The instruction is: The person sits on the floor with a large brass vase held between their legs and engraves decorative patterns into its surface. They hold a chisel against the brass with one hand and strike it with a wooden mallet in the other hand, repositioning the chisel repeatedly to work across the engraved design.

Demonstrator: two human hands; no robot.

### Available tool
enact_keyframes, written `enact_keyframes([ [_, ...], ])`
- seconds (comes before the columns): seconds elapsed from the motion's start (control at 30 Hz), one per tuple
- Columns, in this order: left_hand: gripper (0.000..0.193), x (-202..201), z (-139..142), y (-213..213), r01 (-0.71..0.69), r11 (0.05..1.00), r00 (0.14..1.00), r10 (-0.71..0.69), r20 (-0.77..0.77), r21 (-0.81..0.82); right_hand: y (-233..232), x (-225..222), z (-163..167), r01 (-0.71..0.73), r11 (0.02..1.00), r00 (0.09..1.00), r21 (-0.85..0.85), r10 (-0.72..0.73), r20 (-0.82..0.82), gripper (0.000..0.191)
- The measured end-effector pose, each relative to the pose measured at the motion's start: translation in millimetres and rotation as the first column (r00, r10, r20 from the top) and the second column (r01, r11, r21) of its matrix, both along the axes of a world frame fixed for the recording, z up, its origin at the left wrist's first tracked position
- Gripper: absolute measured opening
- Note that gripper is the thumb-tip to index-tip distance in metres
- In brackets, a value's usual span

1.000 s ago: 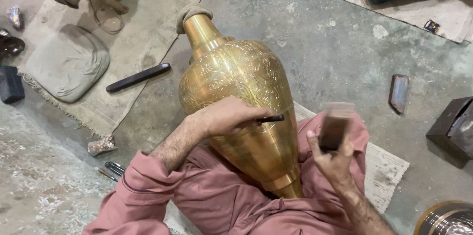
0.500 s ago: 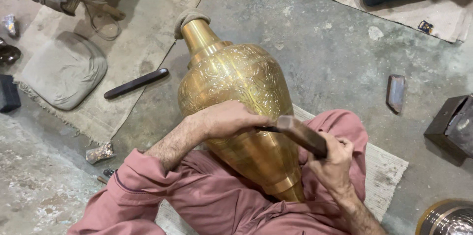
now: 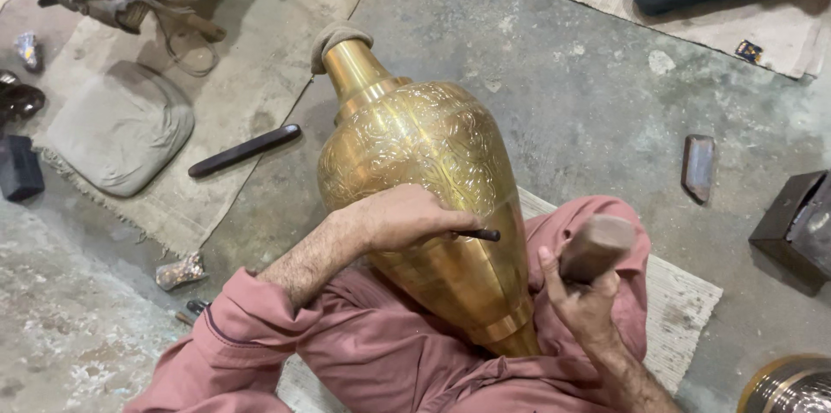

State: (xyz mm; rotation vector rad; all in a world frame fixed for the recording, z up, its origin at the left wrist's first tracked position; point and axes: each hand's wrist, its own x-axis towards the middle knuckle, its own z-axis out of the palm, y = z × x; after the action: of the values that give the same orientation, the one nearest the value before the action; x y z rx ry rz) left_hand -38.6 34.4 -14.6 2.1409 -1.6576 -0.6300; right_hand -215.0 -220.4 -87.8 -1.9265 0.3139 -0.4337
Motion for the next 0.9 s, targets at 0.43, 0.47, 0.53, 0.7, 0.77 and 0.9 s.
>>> enact_keyframes([
  [0.43,0.031,-87,-57,-4,-0.896,0.16,0.382,0.756,-0.532,-0.415,-46,58,17,-0.512,0.742,0.848,-0.433,0.359,-0.39,0.036],
  [0.47,0.032,-90,-60,-7,-0.898,0.125,0.372,0.729,-0.574,-0.423,-47,69,22,-0.535,0.703,0.835,-0.469,0.354,-0.421,0.031],
  [0.53,0.033,-94,-62,-12,-0.899,0.049,0.353,0.666,-0.657,-0.434,-50,93,37,-0.597,0.583,0.8,-0.552,0.375,-0.469,0.026],
  [0.7,0.032,-93,-61,-15,-0.886,0.054,0.356,0.716,-0.601,-0.46,-46,145,92,-0.639,0.236,0.755,-0.732,0.372,-0.539,0.019],
  [0.77,0.034,-90,-61,-13,-0.874,0.082,0.37,0.752,-0.547,-0.478,-34,158,116,-0.559,0.313,0.778,-0.768,0.518,-0.356,0.02],
  [0.9,0.038,-87,-60,-12,-0.861,0.091,0.374,0.78,-0.502,-0.501,-3,169,156,-0.594,0.382,0.732,-0.708,0.621,-0.28,0.029],
])
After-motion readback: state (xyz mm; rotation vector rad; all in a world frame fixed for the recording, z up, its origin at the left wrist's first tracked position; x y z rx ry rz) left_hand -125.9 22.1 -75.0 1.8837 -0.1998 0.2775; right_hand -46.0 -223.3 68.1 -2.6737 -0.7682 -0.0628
